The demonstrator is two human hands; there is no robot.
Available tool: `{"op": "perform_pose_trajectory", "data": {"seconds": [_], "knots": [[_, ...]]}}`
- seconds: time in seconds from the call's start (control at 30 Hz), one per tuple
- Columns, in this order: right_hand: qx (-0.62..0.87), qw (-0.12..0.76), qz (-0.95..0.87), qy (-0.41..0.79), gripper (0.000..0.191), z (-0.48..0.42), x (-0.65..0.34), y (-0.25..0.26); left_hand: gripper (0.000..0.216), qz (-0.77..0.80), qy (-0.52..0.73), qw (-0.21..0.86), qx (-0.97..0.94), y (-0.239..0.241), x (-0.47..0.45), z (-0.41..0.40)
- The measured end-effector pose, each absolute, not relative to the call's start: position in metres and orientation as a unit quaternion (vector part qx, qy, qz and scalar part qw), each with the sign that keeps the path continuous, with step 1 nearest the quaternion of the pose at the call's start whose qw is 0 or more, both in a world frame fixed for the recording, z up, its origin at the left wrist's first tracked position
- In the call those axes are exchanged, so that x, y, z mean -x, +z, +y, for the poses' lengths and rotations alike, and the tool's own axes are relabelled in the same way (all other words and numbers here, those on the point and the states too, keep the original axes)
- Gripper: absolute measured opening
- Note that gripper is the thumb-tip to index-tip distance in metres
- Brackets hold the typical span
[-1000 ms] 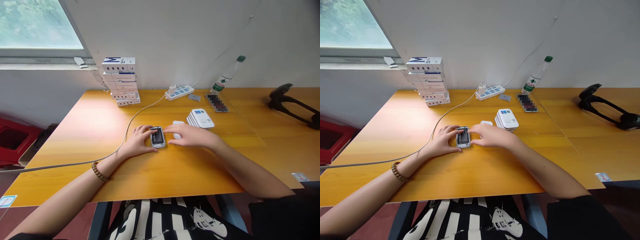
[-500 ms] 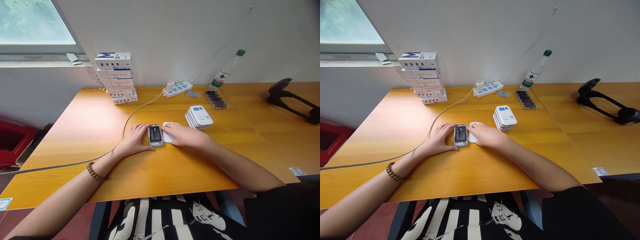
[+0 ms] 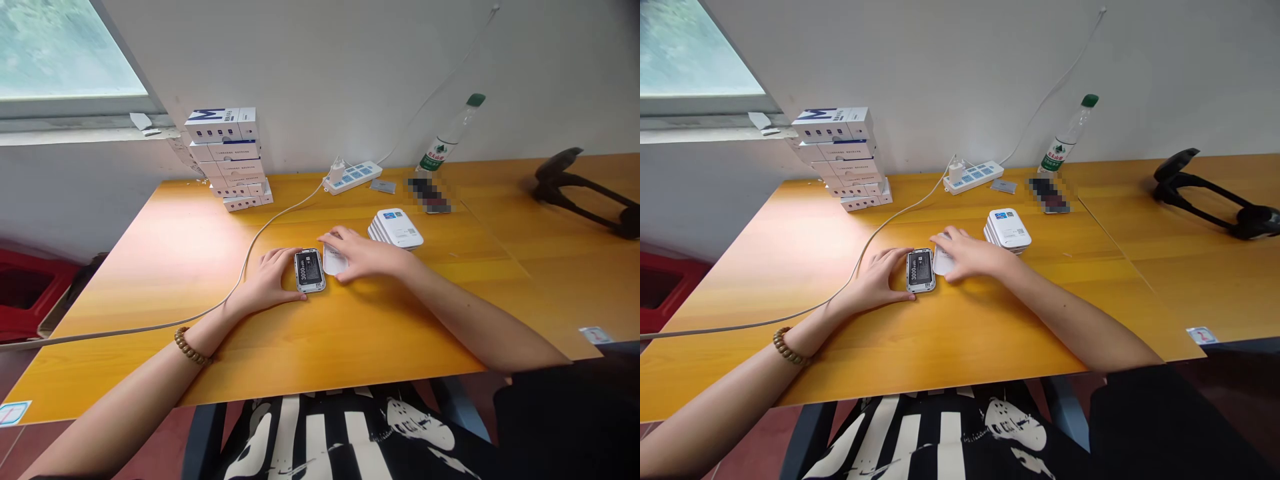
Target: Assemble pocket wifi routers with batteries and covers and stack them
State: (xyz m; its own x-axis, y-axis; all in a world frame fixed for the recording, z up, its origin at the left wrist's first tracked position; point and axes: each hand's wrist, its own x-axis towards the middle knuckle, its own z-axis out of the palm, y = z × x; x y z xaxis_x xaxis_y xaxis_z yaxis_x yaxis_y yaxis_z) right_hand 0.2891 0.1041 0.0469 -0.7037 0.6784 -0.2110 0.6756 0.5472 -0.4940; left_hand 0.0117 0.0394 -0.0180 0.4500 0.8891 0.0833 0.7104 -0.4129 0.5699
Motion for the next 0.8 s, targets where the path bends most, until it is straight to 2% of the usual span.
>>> {"op": "perform_pose_trajectory", "data": {"seconds": [0.1, 0.17, 0.3, 0.43, 0.67, 0.8], "knots": [[0.315, 0.114, -0.870, 0.361, 0.082, 0.104, -0.285, 0.038, 0.107, 0.498, 0.195, 0.247, -0.808, -0.020, -0.012, 0.039], [0.285, 0.155, -0.852, 0.411, 0.078, 0.101, -0.280, 0.030, 0.114, 0.513, 0.199, 0.258, -0.794, -0.021, -0.012, 0.039], [0.298, 0.113, -0.860, 0.398, 0.065, 0.092, -0.271, 0.014, 0.122, 0.535, 0.201, 0.273, -0.774, -0.020, -0.013, 0.038], [0.304, 0.075, -0.891, 0.327, 0.061, 0.088, -0.271, 0.010, 0.115, 0.523, 0.207, 0.267, -0.782, -0.022, -0.013, 0.037], [0.300, 0.065, -0.896, 0.320, 0.064, 0.092, -0.272, 0.012, 0.107, 0.500, 0.217, 0.233, -0.805, -0.028, -0.013, 0.041], [0.287, 0.082, -0.899, 0.321, 0.082, 0.094, -0.271, 0.008, 0.110, 0.497, 0.221, 0.225, -0.809, -0.028, -0.011, 0.039]]}}
